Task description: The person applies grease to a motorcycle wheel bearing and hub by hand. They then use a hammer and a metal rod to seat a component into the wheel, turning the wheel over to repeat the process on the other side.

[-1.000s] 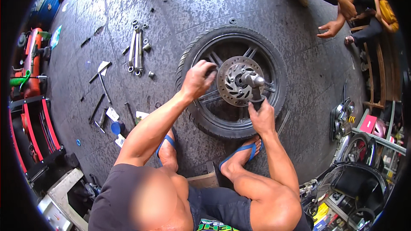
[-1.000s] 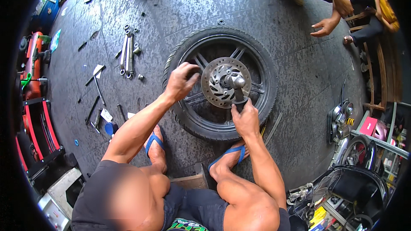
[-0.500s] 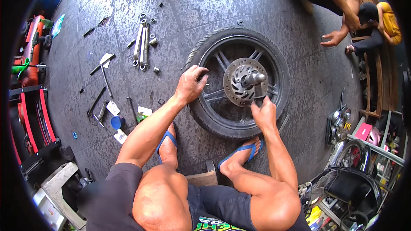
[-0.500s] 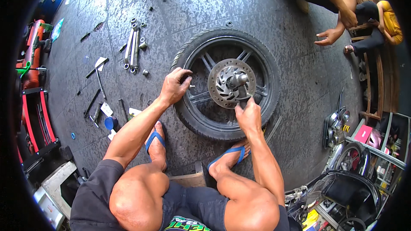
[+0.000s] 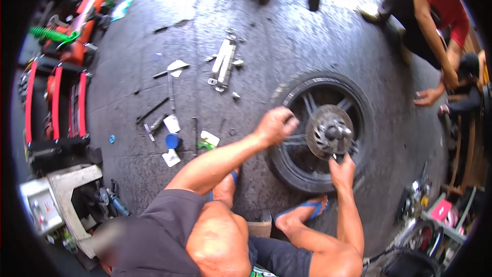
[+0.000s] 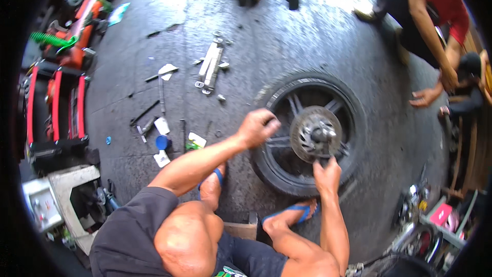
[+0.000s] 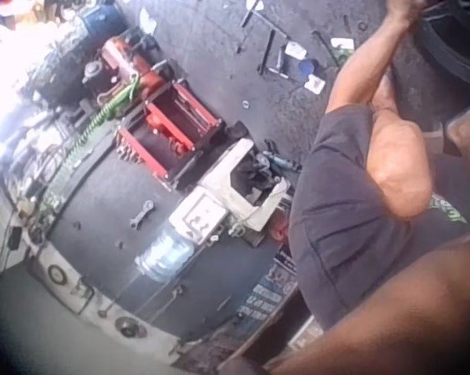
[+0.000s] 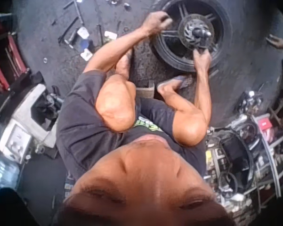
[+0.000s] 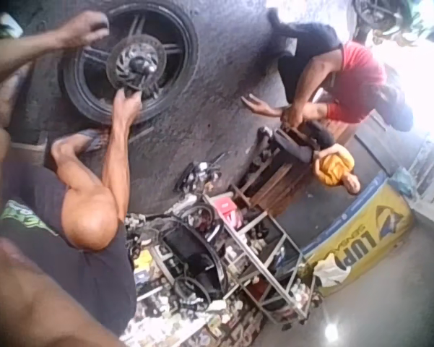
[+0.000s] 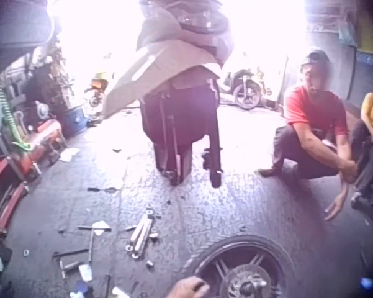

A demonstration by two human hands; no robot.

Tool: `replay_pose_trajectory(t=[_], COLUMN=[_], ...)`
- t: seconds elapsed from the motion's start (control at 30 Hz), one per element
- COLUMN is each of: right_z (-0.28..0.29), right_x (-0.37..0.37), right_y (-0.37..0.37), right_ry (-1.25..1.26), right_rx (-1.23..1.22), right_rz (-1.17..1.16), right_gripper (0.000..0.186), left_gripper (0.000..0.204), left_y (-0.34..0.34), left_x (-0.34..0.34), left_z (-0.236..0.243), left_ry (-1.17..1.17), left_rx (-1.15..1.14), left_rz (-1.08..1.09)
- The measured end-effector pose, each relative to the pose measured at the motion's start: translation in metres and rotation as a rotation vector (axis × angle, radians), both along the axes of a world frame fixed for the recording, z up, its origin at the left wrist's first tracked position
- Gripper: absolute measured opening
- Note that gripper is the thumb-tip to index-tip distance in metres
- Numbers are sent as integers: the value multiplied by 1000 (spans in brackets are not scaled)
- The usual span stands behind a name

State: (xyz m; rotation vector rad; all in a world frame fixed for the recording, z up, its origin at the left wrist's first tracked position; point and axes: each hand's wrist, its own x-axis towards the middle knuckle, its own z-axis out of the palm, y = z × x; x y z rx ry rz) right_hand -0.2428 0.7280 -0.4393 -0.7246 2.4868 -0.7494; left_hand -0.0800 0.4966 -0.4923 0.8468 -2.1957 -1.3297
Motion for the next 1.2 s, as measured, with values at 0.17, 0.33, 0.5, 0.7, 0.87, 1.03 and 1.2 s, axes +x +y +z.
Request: replay_pose_trajectory(t=[0.17, 0.33, 0.5, 0.7, 0.87, 1.03, 1.2], right_z=[46, 84, 66, 31, 27, 25, 23], right_x=[33, 38, 32, 39, 37, 36, 38], right_y=[-34, -41, 5, 54, 56, 51, 49], right_ry=[-560, -622, -702, -826, -727, -713, -703], right_rx=[-204, 88, 93, 95, 96, 100, 106], right_rz=[-19, 529, 179, -16, -23, -31, -1], right_gripper=[23, 62, 53, 45, 42, 41, 41], left_gripper=[53, 29, 18, 44, 39, 29, 21], left_y=[74, 50, -55, -185, -205, -156, -159], left_x=[16, 23, 113, 209, 194, 131, 76], left_z=[54, 48, -10, -67, -67, -55, -63], left_ry=[-166, 277, 77, -575, -779, -518, -819], left_rx=[981, 1269, 937, 274, -70, -699, -631], left_rz=[-351, 331, 844, 1029, 1108, 585, 523])
